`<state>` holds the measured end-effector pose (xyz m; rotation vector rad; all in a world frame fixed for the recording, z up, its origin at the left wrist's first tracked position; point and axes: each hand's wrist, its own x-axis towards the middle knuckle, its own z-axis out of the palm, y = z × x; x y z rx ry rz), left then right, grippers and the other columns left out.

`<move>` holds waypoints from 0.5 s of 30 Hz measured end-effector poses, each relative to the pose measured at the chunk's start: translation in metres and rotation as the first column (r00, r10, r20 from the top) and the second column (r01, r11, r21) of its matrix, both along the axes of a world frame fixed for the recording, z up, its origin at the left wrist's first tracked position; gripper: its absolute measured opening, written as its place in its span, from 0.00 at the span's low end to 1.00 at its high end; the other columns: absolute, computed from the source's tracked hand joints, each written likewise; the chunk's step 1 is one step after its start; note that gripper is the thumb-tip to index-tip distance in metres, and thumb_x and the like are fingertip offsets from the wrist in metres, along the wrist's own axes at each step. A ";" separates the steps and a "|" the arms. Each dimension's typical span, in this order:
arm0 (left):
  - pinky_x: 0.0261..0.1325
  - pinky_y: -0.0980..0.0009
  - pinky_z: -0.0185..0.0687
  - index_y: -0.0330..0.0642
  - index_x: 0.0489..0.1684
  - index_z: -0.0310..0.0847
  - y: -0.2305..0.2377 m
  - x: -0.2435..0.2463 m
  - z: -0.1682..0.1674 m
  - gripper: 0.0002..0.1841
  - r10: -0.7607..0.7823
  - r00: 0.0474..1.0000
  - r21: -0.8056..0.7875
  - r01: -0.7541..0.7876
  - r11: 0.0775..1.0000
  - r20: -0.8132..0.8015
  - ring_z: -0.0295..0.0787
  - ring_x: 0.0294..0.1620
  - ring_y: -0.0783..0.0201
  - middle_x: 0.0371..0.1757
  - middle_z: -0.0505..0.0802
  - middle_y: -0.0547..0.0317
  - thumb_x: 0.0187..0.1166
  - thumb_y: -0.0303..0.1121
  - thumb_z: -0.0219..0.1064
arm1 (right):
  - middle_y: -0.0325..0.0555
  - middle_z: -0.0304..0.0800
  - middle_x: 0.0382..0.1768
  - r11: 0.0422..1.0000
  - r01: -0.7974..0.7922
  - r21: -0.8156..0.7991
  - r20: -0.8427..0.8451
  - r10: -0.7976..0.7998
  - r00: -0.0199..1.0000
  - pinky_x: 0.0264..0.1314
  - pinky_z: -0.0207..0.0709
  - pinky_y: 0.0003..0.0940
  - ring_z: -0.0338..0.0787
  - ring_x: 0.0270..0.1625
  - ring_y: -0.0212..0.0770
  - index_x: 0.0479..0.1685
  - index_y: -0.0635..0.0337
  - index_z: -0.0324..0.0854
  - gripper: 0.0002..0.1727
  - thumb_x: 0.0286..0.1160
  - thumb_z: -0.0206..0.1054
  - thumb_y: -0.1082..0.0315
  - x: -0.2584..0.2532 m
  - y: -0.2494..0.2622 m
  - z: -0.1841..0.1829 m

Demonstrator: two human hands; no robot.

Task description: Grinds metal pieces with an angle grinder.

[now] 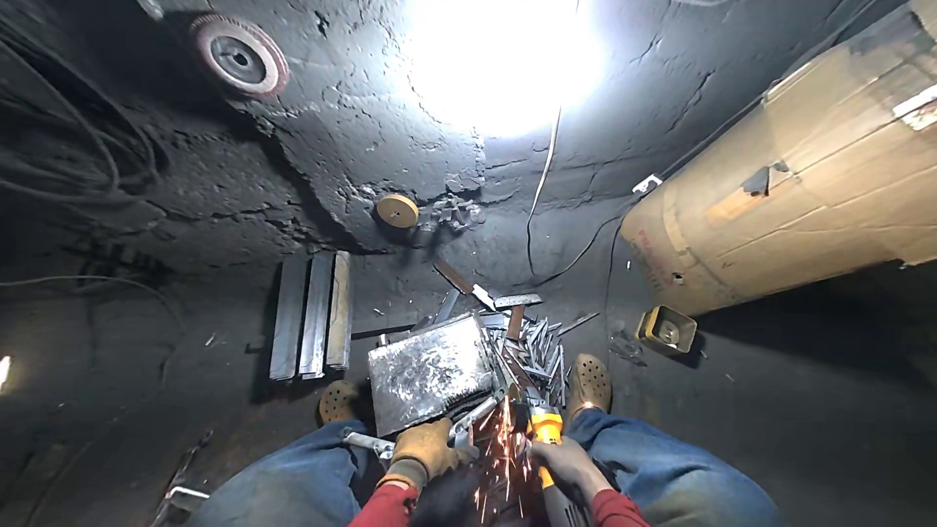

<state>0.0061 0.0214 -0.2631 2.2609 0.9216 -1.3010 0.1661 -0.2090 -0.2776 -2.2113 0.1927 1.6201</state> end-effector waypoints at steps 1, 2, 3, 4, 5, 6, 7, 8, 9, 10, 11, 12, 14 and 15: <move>0.62 0.31 0.82 0.54 0.69 0.80 0.000 0.000 0.000 0.33 0.001 1.000 -0.001 -0.001 1.000 0.001 0.92 0.63 0.41 0.60 0.95 0.49 0.69 0.64 0.68 | 0.53 0.93 0.55 1.000 0.004 0.001 0.000 -0.004 1.000 0.68 0.82 0.53 0.91 0.61 0.49 0.64 0.61 0.83 0.38 0.58 0.81 0.42 0.000 0.001 0.002; 0.62 0.31 0.82 0.54 0.69 0.80 0.000 0.000 0.000 0.33 0.000 1.000 -0.003 0.000 1.000 0.001 0.92 0.63 0.41 0.60 0.95 0.49 0.69 0.64 0.68 | 0.53 0.93 0.55 1.000 0.015 0.004 0.002 -0.015 1.000 0.67 0.82 0.53 0.91 0.60 0.49 0.64 0.61 0.83 0.38 0.59 0.81 0.42 -0.001 0.001 0.003; 0.62 0.31 0.82 0.54 0.69 0.80 0.000 0.000 0.001 0.33 -0.001 1.000 -0.005 0.001 1.000 0.003 0.91 0.63 0.41 0.60 0.94 0.49 0.69 0.64 0.68 | 0.52 0.93 0.55 1.000 0.023 0.007 0.002 -0.023 1.000 0.67 0.82 0.53 0.92 0.60 0.48 0.65 0.61 0.83 0.38 0.59 0.81 0.43 -0.001 0.002 0.004; 0.62 0.30 0.81 0.54 0.69 0.80 0.000 0.000 0.001 0.33 0.001 1.000 -0.006 0.000 1.000 0.006 0.91 0.63 0.40 0.60 0.94 0.48 0.69 0.64 0.68 | 0.52 0.93 0.54 1.000 0.026 0.009 0.002 -0.026 1.000 0.66 0.83 0.53 0.92 0.59 0.48 0.64 0.60 0.83 0.38 0.58 0.81 0.43 -0.002 0.002 0.005; 0.62 0.30 0.81 0.54 0.69 0.80 0.000 0.000 0.002 0.33 0.003 1.000 -0.006 -0.003 1.000 0.007 0.91 0.63 0.40 0.60 0.94 0.48 0.69 0.63 0.68 | 0.52 0.93 0.53 0.999 0.037 0.015 0.005 -0.037 0.999 0.65 0.83 0.53 0.92 0.58 0.48 0.64 0.60 0.83 0.38 0.57 0.82 0.43 -0.003 0.001 0.004; 0.62 0.30 0.80 0.54 0.69 0.80 0.000 0.000 0.002 0.33 0.002 1.000 -0.005 -0.002 1.000 0.007 0.91 0.63 0.40 0.60 0.94 0.48 0.69 0.63 0.68 | 0.52 0.93 0.53 0.999 0.040 0.015 0.006 -0.040 0.999 0.66 0.84 0.53 0.92 0.58 0.48 0.64 0.60 0.83 0.38 0.56 0.82 0.43 -0.003 0.001 0.003; 0.62 0.30 0.80 0.54 0.69 0.80 0.000 0.000 0.002 0.33 0.004 1.000 -0.005 -0.004 1.000 0.004 0.91 0.63 0.41 0.60 0.94 0.48 0.69 0.62 0.68 | 0.52 0.93 0.54 0.999 0.036 0.012 0.006 -0.036 0.999 0.66 0.83 0.53 0.92 0.59 0.48 0.64 0.60 0.83 0.39 0.56 0.82 0.43 -0.003 0.001 0.002; 0.62 0.30 0.81 0.55 0.69 0.80 0.000 0.000 0.002 0.33 0.004 1.000 -0.003 -0.004 1.000 0.002 0.92 0.63 0.41 0.60 0.95 0.48 0.68 0.63 0.68 | 0.52 0.93 0.55 1.000 0.029 0.008 0.006 -0.029 1.000 0.67 0.83 0.54 0.92 0.60 0.49 0.64 0.61 0.83 0.39 0.57 0.82 0.42 -0.003 0.001 0.002; 0.62 0.30 0.81 0.54 0.69 0.80 0.000 0.000 0.002 0.33 0.004 1.000 -0.002 -0.004 1.000 0.003 0.92 0.62 0.41 0.59 0.95 0.48 0.68 0.63 0.68 | 0.53 0.93 0.55 1.000 0.025 0.005 0.008 -0.025 1.000 0.67 0.82 0.54 0.92 0.60 0.49 0.64 0.61 0.83 0.39 0.57 0.82 0.42 -0.003 0.001 0.003; 0.61 0.31 0.81 0.54 0.69 0.80 -0.001 0.001 0.002 0.33 0.003 1.000 -0.003 -0.003 1.000 0.003 0.92 0.62 0.41 0.59 0.95 0.48 0.68 0.64 0.68 | 0.53 0.93 0.55 1.000 0.023 0.005 0.011 -0.023 1.000 0.67 0.82 0.54 0.92 0.60 0.49 0.64 0.61 0.83 0.39 0.57 0.82 0.42 -0.003 0.001 0.004; 0.62 0.31 0.81 0.54 0.70 0.80 -0.001 0.001 0.002 0.33 0.001 1.000 -0.001 -0.001 1.000 0.001 0.92 0.62 0.41 0.60 0.95 0.48 0.68 0.63 0.68 | 0.53 0.93 0.54 1.000 0.022 0.005 0.018 -0.022 1.000 0.66 0.83 0.54 0.92 0.59 0.49 0.64 0.61 0.83 0.39 0.56 0.82 0.42 -0.003 0.002 0.005; 0.62 0.30 0.81 0.54 0.70 0.80 -0.001 0.001 0.002 0.33 0.001 1.000 -0.002 -0.001 1.000 0.000 0.92 0.63 0.40 0.60 0.95 0.48 0.69 0.62 0.68 | 0.53 0.93 0.53 1.000 0.019 0.003 0.019 -0.019 1.000 0.66 0.83 0.54 0.92 0.59 0.49 0.64 0.61 0.83 0.39 0.55 0.82 0.43 -0.003 0.002 0.006; 0.62 0.31 0.81 0.54 0.69 0.80 0.000 0.001 0.001 0.32 -0.004 1.000 -0.003 0.004 1.000 0.003 0.92 0.63 0.40 0.60 0.95 0.48 0.69 0.62 0.68 | 0.54 0.93 0.54 1.000 -0.002 -0.008 0.018 0.002 1.000 0.67 0.82 0.54 0.92 0.60 0.50 0.65 0.61 0.83 0.39 0.57 0.82 0.42 -0.002 0.004 0.007; 0.62 0.31 0.81 0.54 0.69 0.80 0.000 0.001 0.001 0.33 -0.006 1.000 -0.004 0.006 1.000 0.003 0.91 0.63 0.41 0.60 0.95 0.48 0.70 0.63 0.67 | 0.54 0.93 0.55 1.000 -0.015 -0.017 0.023 0.015 1.000 0.67 0.82 0.55 0.92 0.60 0.50 0.64 0.61 0.83 0.39 0.57 0.82 0.42 -0.002 0.004 0.007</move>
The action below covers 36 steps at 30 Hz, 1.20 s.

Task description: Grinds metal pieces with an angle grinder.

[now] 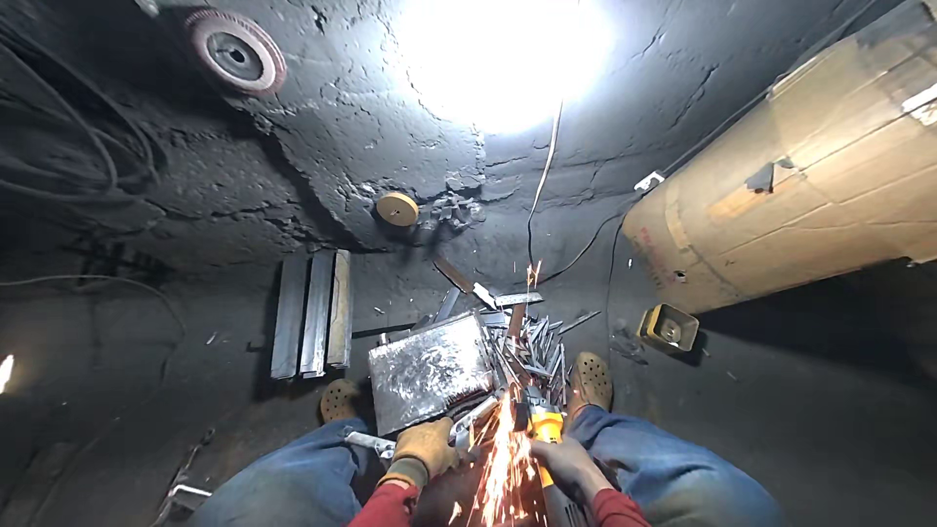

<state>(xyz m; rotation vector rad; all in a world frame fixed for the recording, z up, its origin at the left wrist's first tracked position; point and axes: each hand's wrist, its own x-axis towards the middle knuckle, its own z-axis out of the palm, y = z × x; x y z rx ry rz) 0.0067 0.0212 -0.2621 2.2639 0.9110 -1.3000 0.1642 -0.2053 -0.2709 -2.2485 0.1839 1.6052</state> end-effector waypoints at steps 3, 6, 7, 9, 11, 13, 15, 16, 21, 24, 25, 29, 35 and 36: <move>0.62 0.31 0.82 0.54 0.69 0.80 0.000 0.001 0.000 0.33 -0.006 1.000 0.002 0.006 1.000 -0.008 0.92 0.63 0.41 0.60 0.95 0.48 0.70 0.64 0.67 | 0.55 0.92 0.57 0.998 -0.045 -0.038 0.012 0.046 0.999 0.69 0.81 0.57 0.90 0.63 0.52 0.64 0.62 0.84 0.41 0.55 0.80 0.39 0.001 0.001 -0.002; 0.62 0.31 0.82 0.55 0.70 0.80 0.000 0.000 -0.002 0.34 -0.006 1.000 0.003 0.006 1.000 -0.002 0.91 0.63 0.41 0.60 0.95 0.49 0.69 0.65 0.68 | 0.56 0.92 0.57 0.998 -0.051 -0.030 0.013 0.051 0.999 0.70 0.81 0.57 0.91 0.63 0.52 0.64 0.63 0.83 0.41 0.57 0.80 0.39 0.001 0.003 0.000; 0.61 0.30 0.82 0.55 0.70 0.80 -0.001 -0.001 -0.001 0.33 -0.005 1.000 0.005 0.005 1.000 0.002 0.91 0.63 0.41 0.60 0.94 0.48 0.69 0.64 0.68 | 0.56 0.92 0.57 0.999 -0.045 -0.027 0.016 0.046 0.999 0.69 0.81 0.57 0.90 0.63 0.52 0.65 0.62 0.83 0.41 0.57 0.80 0.40 0.001 0.004 0.002; 0.60 0.29 0.81 0.55 0.70 0.81 -0.001 -0.001 -0.001 0.32 0.004 1.000 0.004 -0.004 1.000 0.010 0.91 0.62 0.39 0.60 0.94 0.47 0.69 0.61 0.68 | 0.54 0.92 0.55 0.999 -0.023 -0.022 0.025 0.024 0.999 0.67 0.83 0.57 0.92 0.60 0.51 0.66 0.60 0.82 0.40 0.55 0.80 0.42 -0.001 0.005 0.004; 0.62 0.31 0.81 0.57 0.71 0.80 -0.001 -0.001 -0.002 0.35 0.008 1.000 -0.005 -0.008 1.000 0.004 0.91 0.63 0.42 0.61 0.95 0.49 0.68 0.67 0.67 | 0.54 0.93 0.53 1.000 -0.011 -0.019 0.026 0.012 1.000 0.64 0.83 0.56 0.92 0.57 0.50 0.64 0.61 0.83 0.38 0.56 0.80 0.43 -0.001 0.006 0.009; 0.63 0.31 0.81 0.57 0.72 0.80 -0.001 0.000 -0.001 0.38 0.011 1.000 -0.007 -0.011 1.000 -0.002 0.91 0.64 0.42 0.61 0.94 0.50 0.67 0.70 0.65 | 0.56 0.92 0.55 0.999 -0.028 -0.017 0.013 0.028 1.000 0.66 0.82 0.57 0.92 0.59 0.52 0.64 0.63 0.83 0.38 0.60 0.80 0.43 0.001 0.008 0.012; 0.64 0.31 0.81 0.58 0.72 0.79 -0.002 -0.001 -0.002 0.40 0.010 1.000 0.000 -0.010 1.000 0.000 0.91 0.64 0.43 0.61 0.94 0.50 0.65 0.73 0.64 | 0.56 0.92 0.55 0.999 -0.020 -0.030 0.008 0.021 1.000 0.66 0.82 0.57 0.91 0.60 0.52 0.64 0.63 0.83 0.38 0.60 0.80 0.42 0.000 0.010 0.015; 0.63 0.30 0.81 0.58 0.72 0.80 -0.002 -0.002 -0.003 0.39 0.012 1.000 0.002 -0.012 1.000 0.007 0.91 0.64 0.42 0.61 0.94 0.50 0.65 0.72 0.65 | 0.57 0.92 0.56 0.999 -0.018 -0.034 0.003 0.018 1.000 0.66 0.81 0.57 0.91 0.61 0.52 0.66 0.62 0.82 0.38 0.61 0.79 0.42 0.000 0.010 0.015; 0.61 0.30 0.81 0.56 0.71 0.81 -0.002 -0.003 -0.003 0.36 0.007 1.000 0.001 -0.007 1.000 0.022 0.91 0.63 0.41 0.61 0.94 0.49 0.67 0.68 0.66 | 0.56 0.92 0.57 0.996 -0.059 -0.061 0.009 0.060 0.998 0.68 0.81 0.58 0.90 0.63 0.52 0.66 0.62 0.83 0.40 0.57 0.79 0.41 0.001 0.011 0.012; 0.62 0.30 0.81 0.56 0.72 0.80 -0.002 -0.004 -0.003 0.34 -0.006 1.000 -0.007 0.006 1.000 0.020 0.91 0.64 0.40 0.62 0.94 0.48 0.67 0.62 0.70 | 0.56 0.92 0.57 0.998 -0.044 -0.052 0.003 0.044 0.999 0.67 0.82 0.58 0.91 0.62 0.53 0.68 0.61 0.81 0.41 0.58 0.79 0.42 0.001 0.010 0.013; 0.62 0.30 0.81 0.57 0.72 0.80 -0.002 -0.004 -0.004 0.35 0.005 1.000 -0.008 -0.005 1.000 0.020 0.91 0.64 0.40 0.62 0.94 0.49 0.66 0.65 0.69 | 0.55 0.92 0.56 0.997 -0.050 -0.057 0.002 0.050 0.999 0.66 0.82 0.58 0.91 0.61 0.52 0.67 0.61 0.82 0.40 0.58 0.79 0.42 0.001 0.011 0.014; 0.64 0.30 0.80 0.57 0.72 0.80 -0.002 -0.005 -0.004 0.41 0.012 1.000 -0.014 -0.012 1.000 0.011 0.91 0.64 0.41 0.62 0.94 0.49 0.64 0.75 0.64 | 0.56 0.92 0.56 0.995 -0.071 -0.073 -0.008 0.071 0.997 0.67 0.81 0.58 0.91 0.62 0.52 0.65 0.62 0.83 0.39 0.59 0.78 0.42 0.002 0.014 0.018; 0.63 0.31 0.81 0.56 0.72 0.79 -0.004 -0.005 -0.001 0.40 -0.021 1.000 0.006 0.021 1.000 0.006 0.91 0.64 0.41 0.62 0.94 0.48 0.66 0.74 0.62 | 0.57 0.91 0.58 0.994 -0.071 -0.083 -0.017 0.070 0.997 0.68 0.81 0.58 0.90 0.63 0.53 0.67 0.63 0.82 0.40 0.61 0.78 0.40 0.003 0.015 0.018; 0.64 0.32 0.81 0.57 0.73 0.79 -0.004 -0.005 0.000 0.42 -0.021 1.000 0.007 0.021 1.000 0.005 0.91 0.65 0.42 0.63 0.94 0.50 0.65 0.77 0.61 | 0.58 0.90 0.60 0.994 -0.072 -0.085 -0.022 0.070 0.997 0.69 0.80 0.58 0.90 0.65 0.53 0.69 0.63 0.81 0.41 0.61 0.77 0.39 0.004 0.016 0.016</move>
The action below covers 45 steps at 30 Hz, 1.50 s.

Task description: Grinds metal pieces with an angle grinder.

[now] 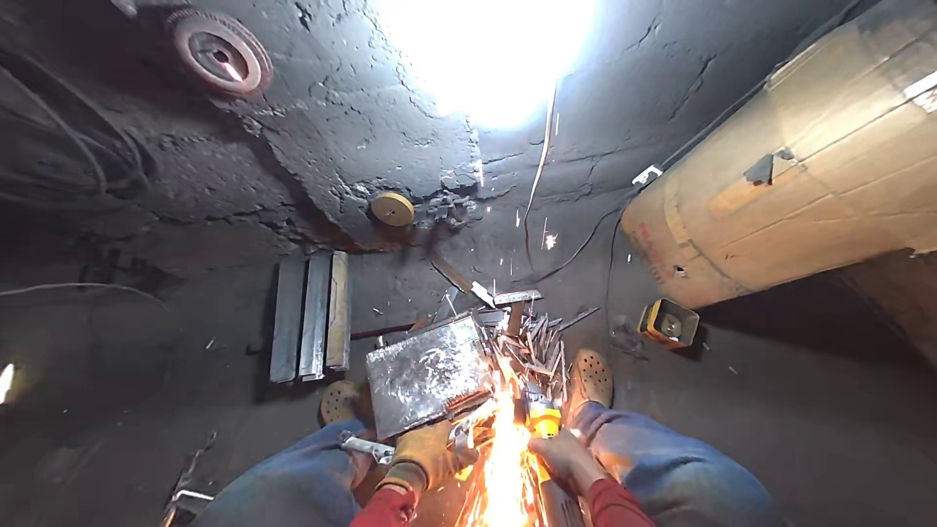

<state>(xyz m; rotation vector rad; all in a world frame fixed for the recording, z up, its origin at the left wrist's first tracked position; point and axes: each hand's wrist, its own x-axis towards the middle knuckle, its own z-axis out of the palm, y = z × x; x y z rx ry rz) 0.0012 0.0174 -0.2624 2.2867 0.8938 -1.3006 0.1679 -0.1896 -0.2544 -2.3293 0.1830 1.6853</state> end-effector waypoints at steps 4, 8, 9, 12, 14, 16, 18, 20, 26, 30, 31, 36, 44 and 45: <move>0.63 0.31 0.81 0.56 0.73 0.79 0.000 0.000 0.000 0.40 0.002 1.000 0.000 -0.002 1.000 -0.007 0.91 0.65 0.41 0.62 0.94 0.48 0.68 0.73 0.62 | 0.58 0.91 0.60 1.000 0.002 0.007 -0.013 -0.002 1.000 0.70 0.80 0.58 0.90 0.65 0.53 0.68 0.65 0.81 0.41 0.63 0.76 0.39 0.001 0.002 -0.002; 0.63 0.30 0.81 0.56 0.73 0.79 0.000 0.000 -0.001 0.35 -0.014 1.000 0.004 0.014 1.000 -0.008 0.90 0.65 0.40 0.63 0.93 0.47 0.73 0.68 0.61 | 0.55 0.92 0.57 1.000 -0.021 -0.004 -0.013 0.021 1.000 0.66 0.81 0.57 0.91 0.62 0.51 0.65 0.61 0.83 0.40 0.60 0.76 0.39 0.001 0.001 0.001; 0.63 0.30 0.81 0.56 0.73 0.80 0.000 0.000 -0.002 0.36 -0.019 1.000 0.006 0.019 1.000 -0.007 0.91 0.65 0.40 0.63 0.93 0.48 0.73 0.70 0.60 | 0.55 0.92 0.56 0.999 -0.038 -0.008 -0.016 0.038 0.999 0.66 0.81 0.57 0.91 0.62 0.51 0.64 0.61 0.84 0.39 0.60 0.76 0.38 0.001 0.000 0.001; 0.63 0.30 0.81 0.54 0.73 0.80 -0.001 0.001 0.000 0.35 -0.005 1.000 -0.002 0.005 1.000 -0.002 0.90 0.65 0.39 0.63 0.93 0.46 0.71 0.66 0.65 | 0.56 0.92 0.56 0.999 -0.053 -0.005 -0.035 0.053 0.998 0.67 0.81 0.59 0.90 0.63 0.52 0.60 0.61 0.87 0.37 0.61 0.75 0.38 0.000 -0.002 0.002; 0.62 0.29 0.80 0.54 0.73 0.80 -0.002 0.001 0.004 0.35 0.001 1.000 0.002 -0.001 1.000 0.001 0.91 0.64 0.38 0.62 0.94 0.46 0.71 0.66 0.65 | 0.57 0.92 0.57 0.999 -0.036 0.008 -0.040 0.036 0.999 0.67 0.80 0.59 0.90 0.63 0.53 0.60 0.62 0.86 0.35 0.63 0.75 0.41 0.000 -0.001 0.003; 0.62 0.29 0.80 0.55 0.74 0.79 -0.002 0.001 0.003 0.35 -0.012 1.000 0.004 0.012 1.000 0.003 0.90 0.64 0.39 0.64 0.93 0.46 0.72 0.67 0.63 | 0.56 0.91 0.57 1.000 -0.017 0.015 -0.039 0.018 0.999 0.67 0.81 0.58 0.90 0.63 0.53 0.61 0.62 0.86 0.35 0.65 0.75 0.41 -0.001 -0.002 0.003; 0.62 0.29 0.80 0.55 0.74 0.79 -0.002 0.002 0.002 0.35 -0.013 1.000 0.007 0.013 1.000 0.004 0.90 0.65 0.38 0.64 0.93 0.46 0.72 0.65 0.64 | 0.56 0.91 0.57 1.000 -0.020 0.005 -0.048 0.020 0.999 0.66 0.80 0.59 0.90 0.63 0.53 0.60 0.61 0.86 0.35 0.64 0.75 0.40 0.000 -0.001 0.002; 0.62 0.29 0.80 0.55 0.75 0.79 -0.002 0.001 0.003 0.33 -0.014 1.000 0.007 0.014 1.000 -0.002 0.90 0.65 0.38 0.64 0.93 0.46 0.73 0.61 0.66 | 0.54 0.92 0.55 1.000 -0.019 -0.001 -0.041 0.019 0.999 0.64 0.82 0.58 0.91 0.60 0.51 0.58 0.60 0.87 0.33 0.62 0.76 0.41 -0.002 -0.002 -0.001; 0.62 0.28 0.81 0.56 0.74 0.79 -0.002 0.001 0.003 0.32 -0.015 1.000 0.008 0.015 1.000 -0.003 0.91 0.64 0.39 0.63 0.93 0.47 0.72 0.60 0.67 | 0.56 0.92 0.55 1.000 -0.021 0.009 -0.059 0.021 0.998 0.65 0.82 0.59 0.91 0.61 0.52 0.59 0.61 0.86 0.34 0.64 0.75 0.41 -0.002 -0.003 -0.001; 0.62 0.29 0.81 0.56 0.74 0.79 -0.002 0.001 0.002 0.32 -0.024 1.000 0.001 0.024 1.000 -0.008 0.90 0.65 0.39 0.64 0.93 0.47 0.72 0.59 0.68 | 0.54 0.93 0.54 0.999 -0.042 0.012 -0.057 0.043 0.997 0.64 0.82 0.58 0.92 0.60 0.51 0.55 0.60 0.89 0.32 0.64 0.74 0.40 -0.002 -0.003 -0.002; 0.62 0.29 0.81 0.56 0.74 0.79 -0.002 0.001 0.001 0.32 -0.022 1.000 0.000 0.022 1.000 -0.005 0.90 0.65 0.40 0.64 0.93 0.47 0.72 0.60 0.68 | 0.54 0.93 0.55 0.999 -0.047 0.012 -0.061 0.047 0.997 0.65 0.81 0.59 0.91 0.61 0.51 0.56 0.60 0.89 0.33 0.64 0.74 0.39 -0.002 -0.003 -0.002; 0.63 0.29 0.80 0.57 0.73 0.80 -0.002 0.001 0.000 0.35 -0.008 1.000 0.010 0.008 1.000 -0.006 0.90 0.65 0.41 0.65 0.93 0.49 0.69 0.67 0.66 | 0.56 0.91 0.59 0.997 -0.071 -0.017 -0.067 0.070 0.995 0.68 0.80 0.60 0.90 0.64 0.52 0.61 0.60 0.87 0.36 0.64 0.74 0.38 0.000 -0.001 0.006; 0.64 0.29 0.80 0.56 0.75 0.79 0.000 0.000 -0.001 0.33 -0.020 1.000 -0.013 0.020 1.000 -0.007 0.89 0.66 0.39 0.66 0.92 0.46 0.73 0.63 0.65 | 0.56 0.91 0.59 0.998 -0.066 -0.018 -0.070 0.064 0.995 0.69 0.79 0.58 0.89 0.65 0.52 0.62 0.61 0.86 0.37 0.64 0.74 0.38 0.000 -0.002 0.003; 0.64 0.29 0.80 0.55 0.75 0.79 0.000 0.001 0.000 0.33 -0.019 1.000 -0.015 0.019 1.000 -0.014 0.89 0.66 0.39 0.66 0.92 0.46 0.73 0.62 0.66 | 0.56 0.90 0.60 0.997 -0.072 -0.019 -0.076 0.071 0.995 0.70 0.79 0.58 0.89 0.66 0.52 0.63 0.61 0.86 0.37 0.64 0.74 0.38 0.001 -0.002 0.004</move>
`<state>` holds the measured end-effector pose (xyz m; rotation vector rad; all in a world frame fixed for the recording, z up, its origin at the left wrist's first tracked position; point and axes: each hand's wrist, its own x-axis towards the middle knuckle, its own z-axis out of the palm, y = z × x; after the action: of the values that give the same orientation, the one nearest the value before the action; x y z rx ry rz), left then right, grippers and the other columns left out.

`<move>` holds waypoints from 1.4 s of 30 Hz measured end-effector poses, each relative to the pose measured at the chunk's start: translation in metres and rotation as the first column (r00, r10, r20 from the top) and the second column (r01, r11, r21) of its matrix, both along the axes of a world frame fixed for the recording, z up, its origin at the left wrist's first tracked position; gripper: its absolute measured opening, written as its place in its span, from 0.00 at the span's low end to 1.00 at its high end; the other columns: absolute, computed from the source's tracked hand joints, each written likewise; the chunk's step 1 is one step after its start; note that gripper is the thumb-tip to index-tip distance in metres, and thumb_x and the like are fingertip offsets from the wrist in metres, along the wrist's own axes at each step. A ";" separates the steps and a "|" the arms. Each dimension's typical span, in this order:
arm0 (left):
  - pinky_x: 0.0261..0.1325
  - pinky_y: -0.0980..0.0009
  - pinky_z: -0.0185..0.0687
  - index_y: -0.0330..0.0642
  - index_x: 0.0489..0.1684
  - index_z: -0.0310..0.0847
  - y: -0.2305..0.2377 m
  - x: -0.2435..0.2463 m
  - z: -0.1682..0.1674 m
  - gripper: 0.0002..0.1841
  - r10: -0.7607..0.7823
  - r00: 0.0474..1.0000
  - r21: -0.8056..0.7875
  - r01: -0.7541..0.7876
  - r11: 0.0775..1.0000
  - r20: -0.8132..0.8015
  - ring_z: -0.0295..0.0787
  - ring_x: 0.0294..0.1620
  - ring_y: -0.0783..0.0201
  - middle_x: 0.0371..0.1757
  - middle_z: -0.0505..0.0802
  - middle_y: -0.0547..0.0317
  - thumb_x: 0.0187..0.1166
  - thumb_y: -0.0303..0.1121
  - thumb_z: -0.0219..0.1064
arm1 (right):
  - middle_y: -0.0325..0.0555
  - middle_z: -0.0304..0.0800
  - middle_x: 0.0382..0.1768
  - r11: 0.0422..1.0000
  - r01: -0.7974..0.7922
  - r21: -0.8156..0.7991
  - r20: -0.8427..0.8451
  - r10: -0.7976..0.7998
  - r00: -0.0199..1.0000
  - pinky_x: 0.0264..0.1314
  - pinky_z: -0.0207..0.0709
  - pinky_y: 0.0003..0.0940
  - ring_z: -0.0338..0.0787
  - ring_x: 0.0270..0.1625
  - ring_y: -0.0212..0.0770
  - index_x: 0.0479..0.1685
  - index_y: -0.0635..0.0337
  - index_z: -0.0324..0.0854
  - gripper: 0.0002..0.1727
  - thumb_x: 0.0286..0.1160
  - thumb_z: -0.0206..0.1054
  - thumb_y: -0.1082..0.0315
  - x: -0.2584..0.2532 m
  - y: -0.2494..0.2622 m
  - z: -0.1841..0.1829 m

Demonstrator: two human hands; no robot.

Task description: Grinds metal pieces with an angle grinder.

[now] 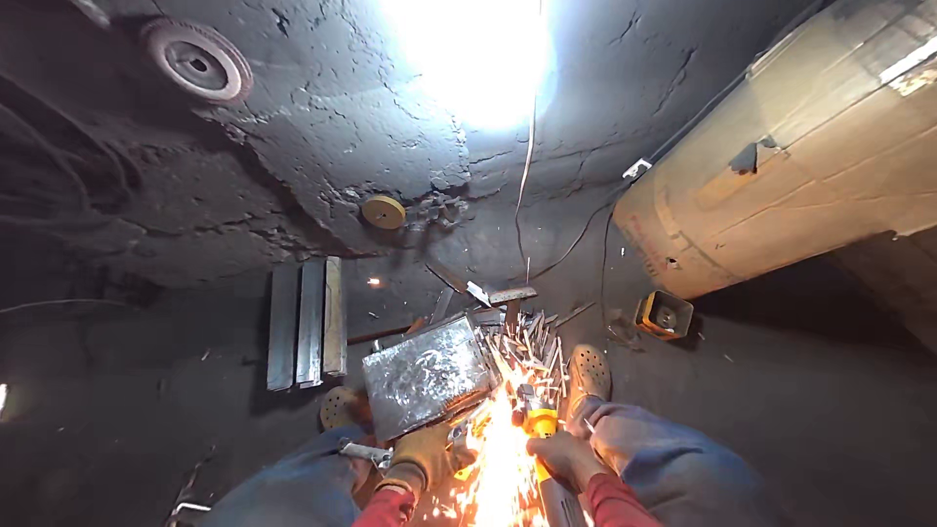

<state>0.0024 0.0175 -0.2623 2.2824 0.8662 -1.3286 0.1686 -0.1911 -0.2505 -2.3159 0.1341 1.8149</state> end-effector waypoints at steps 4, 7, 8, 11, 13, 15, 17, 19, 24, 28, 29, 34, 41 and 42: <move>0.63 0.29 0.80 0.54 0.73 0.80 -0.001 0.001 0.005 0.35 0.007 1.000 0.004 -0.007 1.000 0.010 0.90 0.65 0.39 0.64 0.93 0.46 0.70 0.64 0.67 | 0.56 0.91 0.59 1.000 -0.011 0.000 0.001 0.011 1.000 0.70 0.79 0.59 0.89 0.66 0.52 0.60 0.61 0.87 0.36 0.64 0.74 0.38 -0.001 0.000 0.002; 0.62 0.30 0.81 0.55 0.73 0.80 0.000 0.001 0.001 0.34 0.003 1.000 0.006 -0.003 1.000 -0.002 0.90 0.65 0.40 0.64 0.93 0.47 0.72 0.65 0.65 | 0.56 0.92 0.58 1.000 -0.025 0.014 0.003 0.025 1.000 0.69 0.79 0.60 0.90 0.65 0.52 0.60 0.60 0.87 0.36 0.64 0.73 0.37 -0.001 -0.002 -0.002; 0.62 0.31 0.81 0.55 0.73 0.80 0.000 0.001 0.001 0.35 -0.002 1.000 0.005 0.002 1.000 -0.007 0.90 0.65 0.40 0.64 0.93 0.47 0.71 0.66 0.65 | 0.56 0.91 0.59 0.999 -0.032 0.017 -0.002 0.032 0.999 0.70 0.79 0.59 0.89 0.65 0.52 0.59 0.60 0.88 0.36 0.66 0.72 0.37 0.000 -0.002 -0.002; 0.63 0.31 0.82 0.55 0.72 0.80 0.000 0.000 0.001 0.33 -0.010 1.000 0.007 0.010 1.000 0.003 0.90 0.65 0.41 0.64 0.93 0.48 0.73 0.64 0.63 | 0.54 0.92 0.57 0.999 -0.040 0.003 0.012 0.040 0.999 0.67 0.80 0.59 0.90 0.63 0.50 0.56 0.59 0.89 0.35 0.63 0.72 0.36 0.000 -0.001 -0.002; 0.63 0.30 0.81 0.55 0.73 0.80 0.000 -0.001 0.000 0.32 -0.005 1.000 0.002 0.005 1.000 0.008 0.90 0.66 0.40 0.65 0.93 0.48 0.73 0.62 0.65 | 0.55 0.92 0.56 1.000 -0.022 0.012 0.007 0.022 1.000 0.66 0.80 0.58 0.90 0.62 0.51 0.57 0.60 0.88 0.35 0.63 0.74 0.37 0.000 -0.001 -0.002; 0.63 0.30 0.81 0.55 0.74 0.80 0.001 -0.001 0.000 0.33 -0.001 1.000 -0.002 0.001 1.000 0.009 0.90 0.66 0.39 0.65 0.93 0.47 0.72 0.62 0.67 | 0.56 0.92 0.56 1.000 0.000 0.020 0.007 0.000 1.000 0.66 0.80 0.58 0.90 0.62 0.51 0.57 0.61 0.87 0.35 0.63 0.74 0.38 0.000 -0.001 -0.002; 0.64 0.30 0.81 0.54 0.74 0.79 0.001 0.000 0.002 0.33 -0.007 1.000 -0.011 0.007 1.000 -0.002 0.90 0.66 0.39 0.65 0.93 0.46 0.73 0.61 0.67 | 0.56 0.92 0.56 1.000 0.000 0.027 0.008 0.000 1.000 0.66 0.80 0.60 0.90 0.62 0.52 0.57 0.61 0.88 0.35 0.64 0.74 0.38 0.000 -0.001 -0.002; 0.62 0.29 0.81 0.54 0.74 0.79 0.001 0.000 0.001 0.32 -0.010 1.000 -0.015 0.010 1.000 -0.001 0.90 0.66 0.38 0.65 0.92 0.45 0.71 0.59 0.68 | 0.54 0.92 0.56 0.999 -0.003 0.036 0.010 0.002 1.000 0.66 0.80 0.60 0.90 0.62 0.52 0.57 0.59 0.88 0.34 0.62 0.74 0.38 -0.001 -0.002 -0.006; 0.63 0.30 0.81 0.54 0.74 0.79 0.002 0.001 0.000 0.33 -0.001 1.000 -0.017 0.001 1.000 -0.018 0.90 0.66 0.39 0.65 0.92 0.46 0.72 0.61 0.68 | 0.54 0.93 0.54 0.999 0.026 0.035 0.020 -0.027 0.999 0.63 0.82 0.60 0.91 0.59 0.51 0.55 0.60 0.88 0.33 0.60 0.75 0.40 -0.002 -0.002 -0.006; 0.63 0.30 0.81 0.55 0.72 0.80 0.002 -0.001 -0.002 0.33 0.003 1.000 -0.008 -0.003 1.000 0.005 0.91 0.64 0.41 0.63 0.93 0.48 0.71 0.63 0.67 | 0.53 0.93 0.53 0.999 0.043 0.034 0.022 -0.043 0.999 0.62 0.83 0.59 0.92 0.58 0.51 0.55 0.58 0.88 0.32 0.60 0.75 0.40 -0.002 -0.002 -0.004; 0.63 0.29 0.81 0.55 0.72 0.81 0.002 -0.001 -0.002 0.33 0.010 1.000 -0.015 -0.009 1.000 0.010 0.90 0.65 0.40 0.63 0.93 0.47 0.71 0.62 0.68 | 0.53 0.93 0.53 0.998 0.057 0.038 0.025 -0.058 0.998 0.62 0.83 0.59 0.92 0.58 0.51 0.55 0.59 0.88 0.32 0.60 0.76 0.41 -0.002 -0.002 -0.005; 0.62 0.30 0.81 0.55 0.71 0.81 0.001 -0.001 -0.001 0.34 0.010 1.000 -0.014 -0.010 1.000 0.008 0.91 0.64 0.41 0.63 0.94 0.48 0.70 0.65 0.66 | 0.53 0.93 0.52 0.999 0.039 0.037 0.027 -0.040 0.999 0.62 0.83 0.60 0.92 0.58 0.51 0.54 0.58 0.88 0.32 0.59 0.75 0.40 -0.002 -0.002 -0.006; 0.64 0.31 0.81 0.56 0.66 0.84 0.003 0.000 -0.003 0.38 0.052 0.999 -0.022 -0.052 0.998 0.005 0.91 0.64 0.44 0.59 0.95 0.51 0.65 0.74 0.62 | 0.58 0.92 0.58 0.999 -0.022 0.039 0.038 0.020 0.999 0.70 0.79 0.60 0.90 0.64 0.54 0.58 0.64 0.87 0.39 0.61 0.76 0.36 -0.003 -0.003 -0.014; 0.64 0.31 0.81 0.55 0.66 0.83 0.003 0.001 -0.004 0.39 0.052 0.999 -0.023 -0.052 0.998 -0.002 0.91 0.64 0.44 0.60 0.95 0.51 0.65 0.74 0.62 | 0.57 0.92 0.57 0.999 -0.005 0.052 0.039 0.003 0.999 0.69 0.79 0.59 0.90 0.63 0.54 0.58 0.65 0.87 0.40 0.59 0.77 0.36 -0.002 -0.004 -0.016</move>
<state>0.0034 0.0206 -0.2660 2.2258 0.9001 -1.3117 0.1662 -0.1946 -0.2660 -2.3157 0.0765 1.7529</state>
